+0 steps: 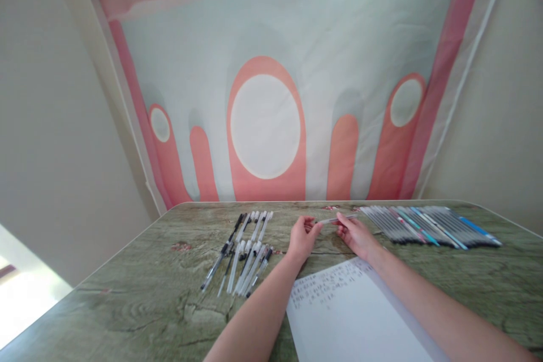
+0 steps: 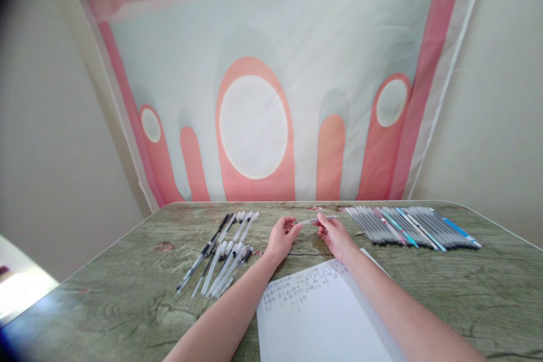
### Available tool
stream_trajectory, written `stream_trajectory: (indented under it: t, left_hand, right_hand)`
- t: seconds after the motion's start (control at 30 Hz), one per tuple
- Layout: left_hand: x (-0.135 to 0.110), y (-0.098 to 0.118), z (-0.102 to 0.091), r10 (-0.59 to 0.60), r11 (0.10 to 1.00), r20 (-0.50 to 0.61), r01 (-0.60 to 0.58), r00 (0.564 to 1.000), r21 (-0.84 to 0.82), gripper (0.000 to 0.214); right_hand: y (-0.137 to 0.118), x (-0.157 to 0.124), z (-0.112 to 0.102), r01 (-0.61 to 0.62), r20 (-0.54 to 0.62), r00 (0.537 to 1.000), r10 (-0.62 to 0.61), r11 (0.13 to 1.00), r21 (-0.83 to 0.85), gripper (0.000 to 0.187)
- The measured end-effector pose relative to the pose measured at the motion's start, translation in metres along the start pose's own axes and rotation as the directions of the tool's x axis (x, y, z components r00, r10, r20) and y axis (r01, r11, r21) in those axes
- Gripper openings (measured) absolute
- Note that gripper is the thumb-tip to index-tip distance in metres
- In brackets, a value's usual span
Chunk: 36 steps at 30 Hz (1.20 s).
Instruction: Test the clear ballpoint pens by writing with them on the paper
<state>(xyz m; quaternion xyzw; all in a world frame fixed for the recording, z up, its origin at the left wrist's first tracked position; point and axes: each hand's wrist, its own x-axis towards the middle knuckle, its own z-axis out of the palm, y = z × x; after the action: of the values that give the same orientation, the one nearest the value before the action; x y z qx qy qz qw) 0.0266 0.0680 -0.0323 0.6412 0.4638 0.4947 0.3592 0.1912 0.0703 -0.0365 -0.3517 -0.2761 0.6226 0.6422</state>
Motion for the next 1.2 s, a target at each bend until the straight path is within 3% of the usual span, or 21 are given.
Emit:
stream_trajectory:
  t: [0.17,0.33,0.63,0.77,0.93,1.2]
  left_hand:
    - [0.0012,-0.0025,0.0001,-0.106,0.994,0.059,0.105,0.993,0.024,0.048]
    - [0.0012,-0.0024,-0.0019,-0.048,0.998,0.115,0.042,0.992,0.055,0.043]
    - [-0.0008,0.0030,-0.0044,0.060,0.996,0.047,-0.063,0.997,0.056,0.024]
    - [0.0013,0.0029,-0.0029,-0.014,1.000,0.023,0.015,1.000,-0.009,0.030]
    - [0.0020,-0.0009,-0.0013,-0.107,0.994,0.055,0.106,0.993,0.031,0.050]
    - [0.0012,-0.0012,-0.0045,0.018,0.990,0.115,-0.034,0.993,0.139,0.043]
  right_hand:
    - [-0.0004,-0.0011,0.0012,0.004,0.023,1.000,-0.003,1.000,-0.015,0.019]
    - [0.0007,-0.0009,0.0004,0.022,0.032,0.999,-0.021,1.000,-0.021,0.020]
    - [0.0023,0.0013,-0.0015,0.018,0.021,1.000,-0.019,1.000,0.013,0.021]
    - [0.0026,0.0025,-0.0022,0.009,0.009,1.000,-0.009,1.000,0.015,0.021]
    - [0.0020,0.0015,-0.0016,0.003,0.020,1.000,-0.003,1.000,-0.003,0.020]
    - [-0.0012,-0.0024,0.0009,0.017,0.033,0.999,-0.016,1.000,-0.021,0.022]
